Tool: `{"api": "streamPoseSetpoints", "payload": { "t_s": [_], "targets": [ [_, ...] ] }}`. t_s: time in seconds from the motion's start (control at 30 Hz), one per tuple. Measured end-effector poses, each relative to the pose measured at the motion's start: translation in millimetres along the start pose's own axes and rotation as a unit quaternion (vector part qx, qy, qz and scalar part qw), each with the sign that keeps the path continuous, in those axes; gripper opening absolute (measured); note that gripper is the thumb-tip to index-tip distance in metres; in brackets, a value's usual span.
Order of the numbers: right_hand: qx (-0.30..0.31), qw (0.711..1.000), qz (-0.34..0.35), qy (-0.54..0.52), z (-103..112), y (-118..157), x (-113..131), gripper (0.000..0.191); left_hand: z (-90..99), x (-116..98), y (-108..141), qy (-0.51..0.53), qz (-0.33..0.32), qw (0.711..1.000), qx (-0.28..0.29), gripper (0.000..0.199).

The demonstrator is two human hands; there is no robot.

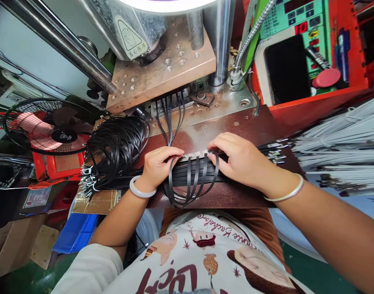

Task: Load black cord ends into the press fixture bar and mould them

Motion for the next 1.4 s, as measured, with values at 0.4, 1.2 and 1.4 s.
{"api": "streamPoseSetpoints", "payload": {
  "t_s": [0.4, 1.2, 1.4],
  "targets": [
    [-0.026, 0.998, -0.038, 0.04, 34.2, -1.7, -17.8, 0.013, -8.6, -10.7, 7.7, -0.01, -0.037, 0.998, 0.057, 0.023],
    [0.168, 0.898, 0.022, 0.406, 43.1, 24.6, -44.5, 0.01, 57.3, 36.3, 17.6, 0.214, 0.131, 0.936, -0.245, 0.025],
    [0.25, 0.86, 0.053, 0.442, 25.9, 40.0, -48.1, 0.012, 55.7, 35.0, 16.5, 0.209, 0.131, 0.942, -0.228, 0.02]
  ]
}}
Point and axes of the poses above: each hand's wrist, its own y-axis away from the middle knuckle, its own z-axis out of the back of the hand, x = y × z, the point moved 10 cm from there along -y, towards the middle knuckle, and after that the axes turned 5 degrees about -x, right-handed, at the moved point
